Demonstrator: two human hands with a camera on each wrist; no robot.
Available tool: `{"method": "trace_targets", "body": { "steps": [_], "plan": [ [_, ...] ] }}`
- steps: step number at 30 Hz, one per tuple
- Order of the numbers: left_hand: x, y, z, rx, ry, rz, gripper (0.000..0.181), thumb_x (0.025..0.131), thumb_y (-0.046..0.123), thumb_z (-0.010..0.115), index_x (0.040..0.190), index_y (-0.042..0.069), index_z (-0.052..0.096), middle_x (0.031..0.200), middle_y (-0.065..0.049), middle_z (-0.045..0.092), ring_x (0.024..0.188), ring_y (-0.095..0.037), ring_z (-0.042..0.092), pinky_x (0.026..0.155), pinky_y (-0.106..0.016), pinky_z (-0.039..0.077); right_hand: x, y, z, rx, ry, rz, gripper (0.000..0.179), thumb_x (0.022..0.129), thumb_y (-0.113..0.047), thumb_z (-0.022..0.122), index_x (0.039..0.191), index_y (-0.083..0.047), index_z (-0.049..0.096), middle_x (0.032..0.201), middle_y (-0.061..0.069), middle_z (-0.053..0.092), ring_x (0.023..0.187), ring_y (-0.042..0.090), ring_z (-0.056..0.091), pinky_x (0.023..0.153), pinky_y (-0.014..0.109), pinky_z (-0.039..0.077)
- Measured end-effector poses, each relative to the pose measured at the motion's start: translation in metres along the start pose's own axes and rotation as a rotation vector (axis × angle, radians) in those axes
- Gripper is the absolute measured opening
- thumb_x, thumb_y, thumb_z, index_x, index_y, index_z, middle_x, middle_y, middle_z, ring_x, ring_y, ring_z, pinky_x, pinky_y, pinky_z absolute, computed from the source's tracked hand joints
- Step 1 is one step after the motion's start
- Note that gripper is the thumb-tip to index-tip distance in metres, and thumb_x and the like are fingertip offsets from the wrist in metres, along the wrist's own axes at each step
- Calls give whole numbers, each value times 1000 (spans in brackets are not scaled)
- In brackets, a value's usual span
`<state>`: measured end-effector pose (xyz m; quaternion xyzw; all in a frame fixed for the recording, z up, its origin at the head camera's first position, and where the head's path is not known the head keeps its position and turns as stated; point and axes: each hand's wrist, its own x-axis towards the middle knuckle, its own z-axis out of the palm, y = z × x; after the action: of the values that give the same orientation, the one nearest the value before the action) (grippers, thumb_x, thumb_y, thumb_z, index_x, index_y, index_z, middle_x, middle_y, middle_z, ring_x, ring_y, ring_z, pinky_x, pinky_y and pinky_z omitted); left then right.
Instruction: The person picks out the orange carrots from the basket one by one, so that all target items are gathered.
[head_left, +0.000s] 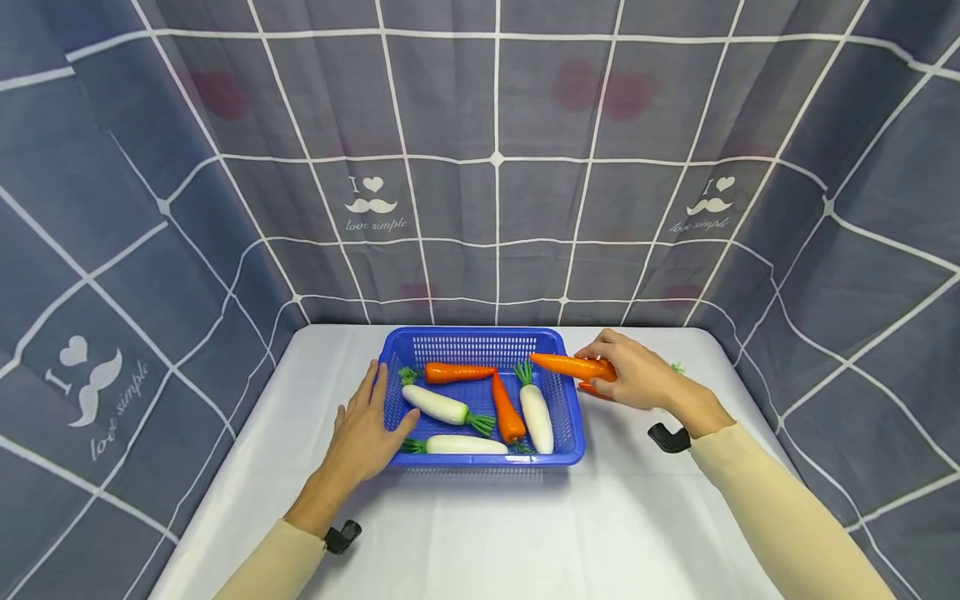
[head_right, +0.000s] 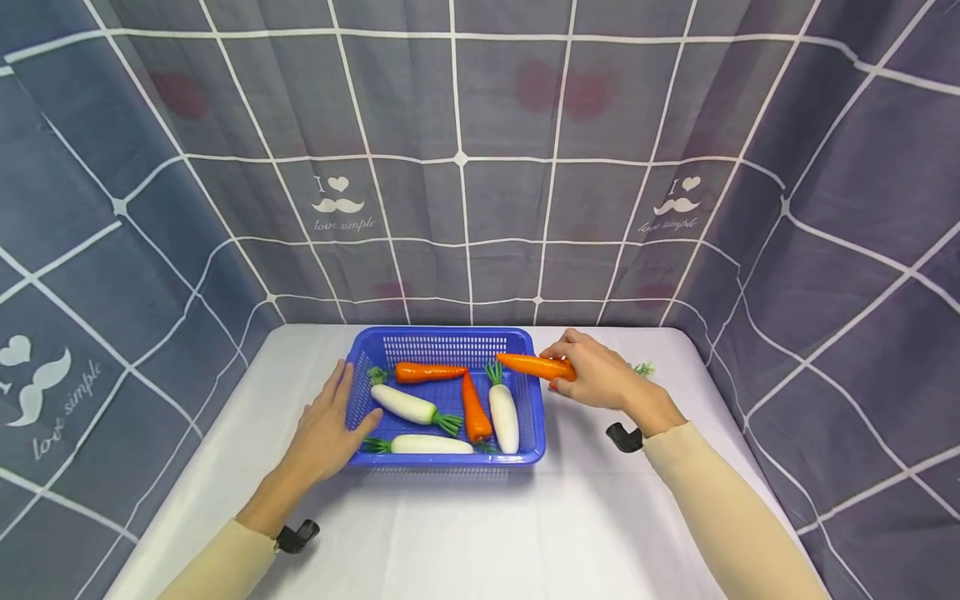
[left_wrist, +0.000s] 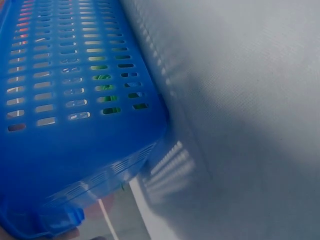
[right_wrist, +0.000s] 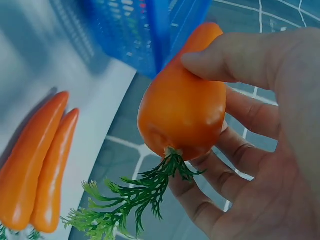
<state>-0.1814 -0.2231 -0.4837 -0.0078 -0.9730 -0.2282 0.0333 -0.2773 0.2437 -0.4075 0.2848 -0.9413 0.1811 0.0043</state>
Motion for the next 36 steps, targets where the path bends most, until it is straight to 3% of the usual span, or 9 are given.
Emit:
{"method": "trace_targets", "body": {
  "steps": [10,28,36],
  "plan": [
    [0,1,1,-2,-11,-9,106,115,61,63,188,8,8,199,-18,3,179,-55,25,134,-92,17,-21,26,-1,51,-24,91,42,97,-7,85,138,-13,83,120,6,71,99,20,64,89,39,58],
    [0,-1,1,-6,-4,-6,105,115,63,61,188,8,9,199,-18,3,179,-55,26,134,-92,17,-47,59,13,46,7,95,42,95,-10,90,136,-6,82,116,8,73,100,23,66,94,49,58],
    [1,-1,2,-9,11,1,105,115,61,62,188,8,10,198,-19,7,178,-55,27,134,-93,19,-55,73,32,50,-17,126,40,95,-4,87,135,-3,82,129,19,77,116,38,72,108,68,60]
  ]
}}
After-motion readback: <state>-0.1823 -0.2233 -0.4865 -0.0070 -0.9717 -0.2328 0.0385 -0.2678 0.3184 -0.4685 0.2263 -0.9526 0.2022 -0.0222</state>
